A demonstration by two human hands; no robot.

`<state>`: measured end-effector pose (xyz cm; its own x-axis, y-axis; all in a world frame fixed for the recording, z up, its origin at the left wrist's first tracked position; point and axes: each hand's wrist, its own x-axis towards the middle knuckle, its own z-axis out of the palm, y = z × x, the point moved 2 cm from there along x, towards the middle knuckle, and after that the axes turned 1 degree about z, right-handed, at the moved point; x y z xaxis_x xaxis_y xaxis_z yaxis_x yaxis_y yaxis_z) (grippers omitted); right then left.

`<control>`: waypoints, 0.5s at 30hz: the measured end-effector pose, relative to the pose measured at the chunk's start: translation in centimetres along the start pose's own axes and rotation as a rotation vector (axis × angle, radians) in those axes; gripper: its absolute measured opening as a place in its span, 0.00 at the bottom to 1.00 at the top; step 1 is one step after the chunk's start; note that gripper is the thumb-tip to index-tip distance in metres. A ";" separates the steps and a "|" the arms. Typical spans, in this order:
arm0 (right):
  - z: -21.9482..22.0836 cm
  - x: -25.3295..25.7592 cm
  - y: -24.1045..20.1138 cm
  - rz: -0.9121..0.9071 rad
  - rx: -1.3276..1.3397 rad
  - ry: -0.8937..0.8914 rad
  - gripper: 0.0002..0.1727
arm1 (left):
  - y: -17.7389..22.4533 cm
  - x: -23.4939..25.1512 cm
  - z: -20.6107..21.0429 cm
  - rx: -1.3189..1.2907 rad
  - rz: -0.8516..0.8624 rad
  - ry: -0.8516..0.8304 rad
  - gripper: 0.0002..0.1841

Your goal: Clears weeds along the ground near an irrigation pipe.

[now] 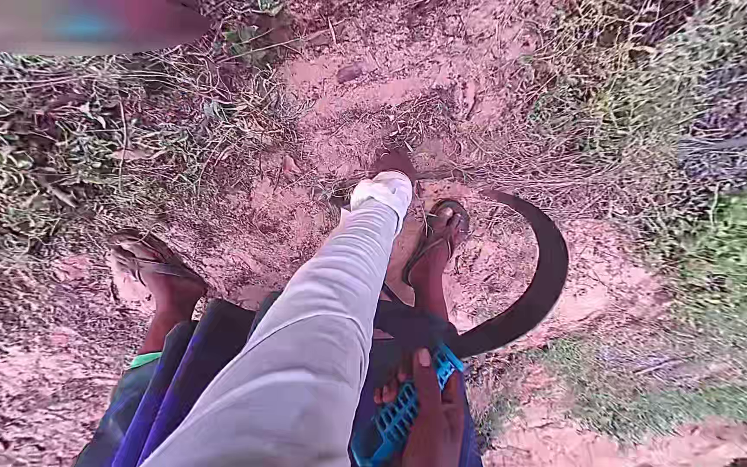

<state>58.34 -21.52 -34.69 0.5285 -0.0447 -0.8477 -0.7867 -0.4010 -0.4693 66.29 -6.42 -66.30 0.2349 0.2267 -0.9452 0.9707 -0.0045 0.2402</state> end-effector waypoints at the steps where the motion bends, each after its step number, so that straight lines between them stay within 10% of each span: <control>1: -0.5 0.0 -0.5 0.020 0.031 0.000 0.08 | 0.5 0.3 0.4 0.028 -0.045 -0.044 0.35; 5: -1.5 0.1 -2.1 0.083 0.174 -0.092 0.08 | 1.5 -0.2 -0.2 0.214 -0.046 -0.170 0.22; 15: -0.2 -0.7 -2.5 0.125 0.107 -0.115 0.06 | 0.2 1.7 -1.2 0.471 0.038 -0.235 0.25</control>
<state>60.00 -20.71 -32.93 0.3896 0.0193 -0.9208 -0.8765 -0.2991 -0.3771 66.87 -4.90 -67.61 0.2229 -0.0062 -0.9748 0.8661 -0.4578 0.2009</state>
